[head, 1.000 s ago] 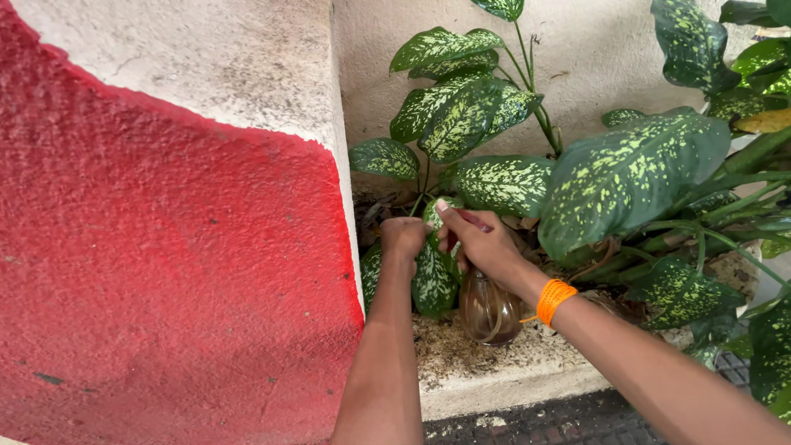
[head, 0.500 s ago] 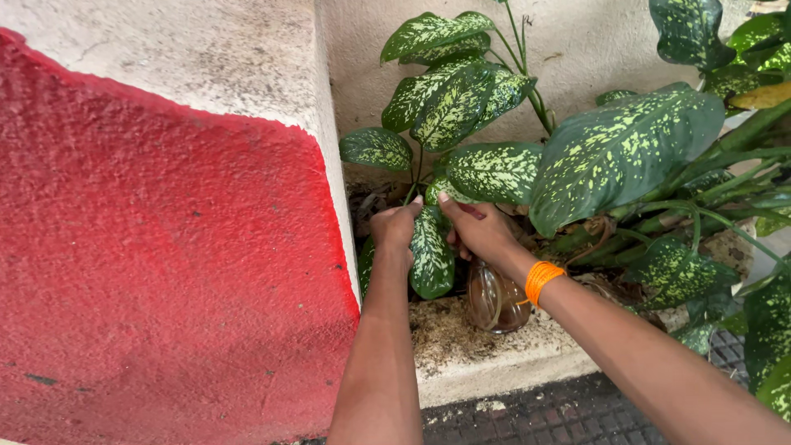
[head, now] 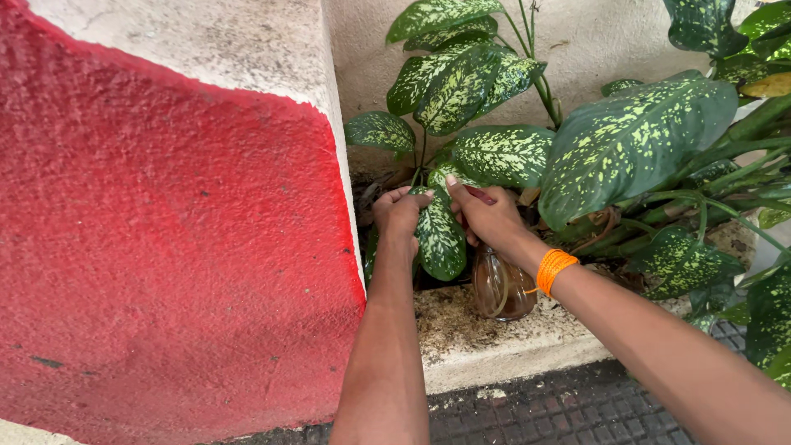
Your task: The person sprays water on the leaves of a plant and uses their hands to wipe the dust off the surface of the leaves.
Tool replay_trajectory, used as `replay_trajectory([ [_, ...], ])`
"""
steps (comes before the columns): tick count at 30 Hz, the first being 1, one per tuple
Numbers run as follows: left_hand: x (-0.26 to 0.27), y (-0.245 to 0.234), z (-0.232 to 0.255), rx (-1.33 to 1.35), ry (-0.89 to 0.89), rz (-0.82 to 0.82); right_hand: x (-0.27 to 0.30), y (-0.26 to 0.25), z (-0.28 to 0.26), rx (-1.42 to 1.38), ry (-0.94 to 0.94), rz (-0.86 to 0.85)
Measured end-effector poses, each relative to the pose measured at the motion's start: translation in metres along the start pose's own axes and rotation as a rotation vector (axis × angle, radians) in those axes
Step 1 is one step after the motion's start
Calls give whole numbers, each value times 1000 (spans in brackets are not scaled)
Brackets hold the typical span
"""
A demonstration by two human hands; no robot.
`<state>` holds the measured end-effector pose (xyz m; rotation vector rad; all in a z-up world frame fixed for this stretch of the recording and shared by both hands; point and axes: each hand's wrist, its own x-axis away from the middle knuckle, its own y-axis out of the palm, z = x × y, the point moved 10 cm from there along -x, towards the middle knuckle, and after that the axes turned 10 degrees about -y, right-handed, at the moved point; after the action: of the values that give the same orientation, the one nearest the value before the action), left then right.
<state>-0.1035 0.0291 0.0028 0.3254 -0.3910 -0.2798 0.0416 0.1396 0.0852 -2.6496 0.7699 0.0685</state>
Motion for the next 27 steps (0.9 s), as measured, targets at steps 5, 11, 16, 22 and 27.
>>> replay_trajectory([
  [5,27,-2,12,-109,-56,36,5,-3,-3,39,6,-14],
  [11,33,-7,22,-198,24,72,5,-1,-4,73,2,-57],
  [16,30,-3,20,-177,14,46,13,0,-5,150,66,-109],
  [22,17,1,13,-80,37,-16,14,3,-6,104,18,-90],
  [27,10,4,10,-1,68,-73,14,-3,0,171,81,-35],
])
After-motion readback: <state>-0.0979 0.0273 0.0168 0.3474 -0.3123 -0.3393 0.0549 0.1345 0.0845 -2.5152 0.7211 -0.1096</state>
